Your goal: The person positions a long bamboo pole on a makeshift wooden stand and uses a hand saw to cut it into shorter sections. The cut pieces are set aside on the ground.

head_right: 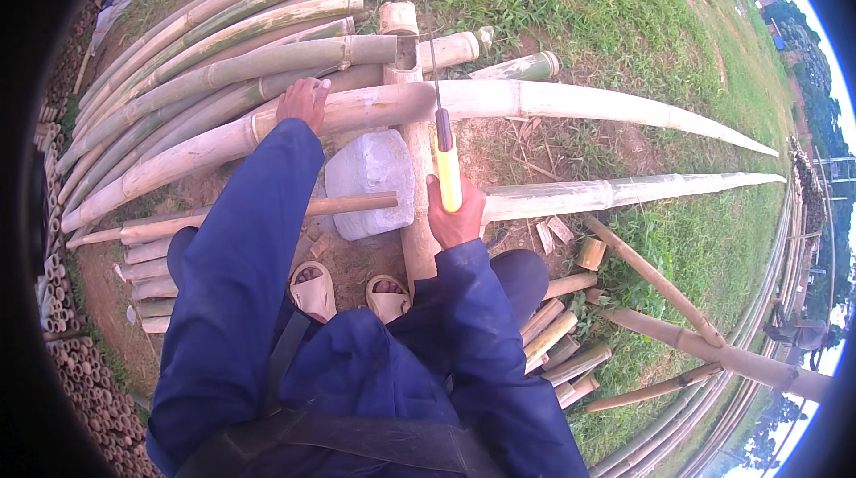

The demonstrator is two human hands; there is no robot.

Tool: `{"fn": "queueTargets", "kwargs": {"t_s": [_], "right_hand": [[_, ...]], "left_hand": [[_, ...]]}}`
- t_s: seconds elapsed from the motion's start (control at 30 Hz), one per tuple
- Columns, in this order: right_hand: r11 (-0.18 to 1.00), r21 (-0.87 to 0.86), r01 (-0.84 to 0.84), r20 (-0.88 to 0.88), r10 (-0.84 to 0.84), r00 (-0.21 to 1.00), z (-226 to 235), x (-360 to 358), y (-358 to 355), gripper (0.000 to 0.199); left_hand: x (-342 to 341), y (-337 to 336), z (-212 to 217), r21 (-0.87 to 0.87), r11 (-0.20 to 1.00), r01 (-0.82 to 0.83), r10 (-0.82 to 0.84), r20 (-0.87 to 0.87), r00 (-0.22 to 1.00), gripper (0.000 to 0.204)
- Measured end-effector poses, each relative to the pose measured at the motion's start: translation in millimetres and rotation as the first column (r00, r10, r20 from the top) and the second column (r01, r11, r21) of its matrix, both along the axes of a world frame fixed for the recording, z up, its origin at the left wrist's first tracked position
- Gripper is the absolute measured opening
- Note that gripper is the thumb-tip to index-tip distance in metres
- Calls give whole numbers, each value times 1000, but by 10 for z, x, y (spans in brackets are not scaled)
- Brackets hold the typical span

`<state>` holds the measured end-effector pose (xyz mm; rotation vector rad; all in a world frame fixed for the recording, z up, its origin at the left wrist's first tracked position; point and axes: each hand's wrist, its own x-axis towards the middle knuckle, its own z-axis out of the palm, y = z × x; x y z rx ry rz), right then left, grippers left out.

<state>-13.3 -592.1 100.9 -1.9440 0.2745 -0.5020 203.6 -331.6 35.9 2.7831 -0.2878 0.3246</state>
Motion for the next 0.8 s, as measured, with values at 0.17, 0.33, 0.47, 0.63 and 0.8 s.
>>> {"fn": "queueTargets", "kwargs": {"t_s": [0.17,0.33,0.47,0.63,0.8], "right_hand": [[995,86,55,-22,-53,998,-78,-6,-90,16],[997,68,27,-149,-17,989,74,-241,-24,15],[985,154,74,-388,-9,922,348,-1352,53,28],[996,68,62,-334,-36,942,252,-941,-48,20],[998,49,-26,-132,33,991,58,-23,-144,14]], "left_hand": [[5,-232,156,107,993,-51,76,-244,967,68],[-32,-124,105,105,993,-59,79,-201,976,61],[0,-158,139,89,994,-60,79,-226,971,52],[56,-211,44,101,992,-70,90,-208,974,49],[18,-206,191,101,993,-68,93,-258,962,51]]}}
